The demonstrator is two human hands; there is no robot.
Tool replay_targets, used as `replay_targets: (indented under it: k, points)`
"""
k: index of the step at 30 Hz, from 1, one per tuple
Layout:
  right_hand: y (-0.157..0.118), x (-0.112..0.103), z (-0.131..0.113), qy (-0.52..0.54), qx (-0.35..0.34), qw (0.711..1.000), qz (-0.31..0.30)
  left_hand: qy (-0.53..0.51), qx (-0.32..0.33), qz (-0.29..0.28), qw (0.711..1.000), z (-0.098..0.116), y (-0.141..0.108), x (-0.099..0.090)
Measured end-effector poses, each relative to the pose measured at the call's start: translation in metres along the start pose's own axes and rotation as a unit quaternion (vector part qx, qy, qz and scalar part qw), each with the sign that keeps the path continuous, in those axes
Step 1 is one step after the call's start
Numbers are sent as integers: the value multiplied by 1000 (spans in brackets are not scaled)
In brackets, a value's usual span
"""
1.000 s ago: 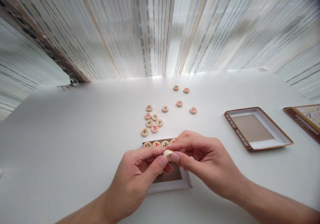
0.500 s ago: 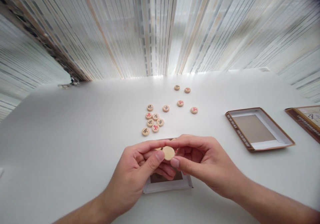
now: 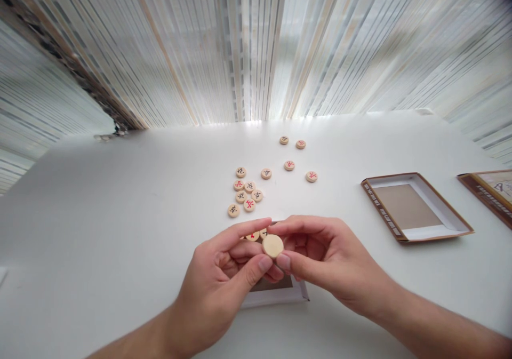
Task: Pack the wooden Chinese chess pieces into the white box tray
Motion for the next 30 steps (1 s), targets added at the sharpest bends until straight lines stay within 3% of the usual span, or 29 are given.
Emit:
replay_targets:
  k: [8,14,18,25,30]
  points:
    - [-2,-5,7,16,23,999,30,179,64,12,982,6,-5,-3]
    - [0,-5,6,37,17,998,50,246,160,2,956,19,-9,5]
    - [0,-1,0,33,12,999,41,232,169,-11,958,22,-8,9]
    - [0,1,-1,46,26,998,25,137,113,-7,984,16,-4,5]
    - [-1,3,9,101,52,994,2,151,136,17,979,22,-5,0]
Point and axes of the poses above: each hand's wrist, its own y-axis towards the middle knuckle, its own x-axis out of the palm, z = x × y, the point moved 10 cm from there along y, towards the middle knuckle, and after that the axes turned 5 degrees about y, right-handed, at the moved point
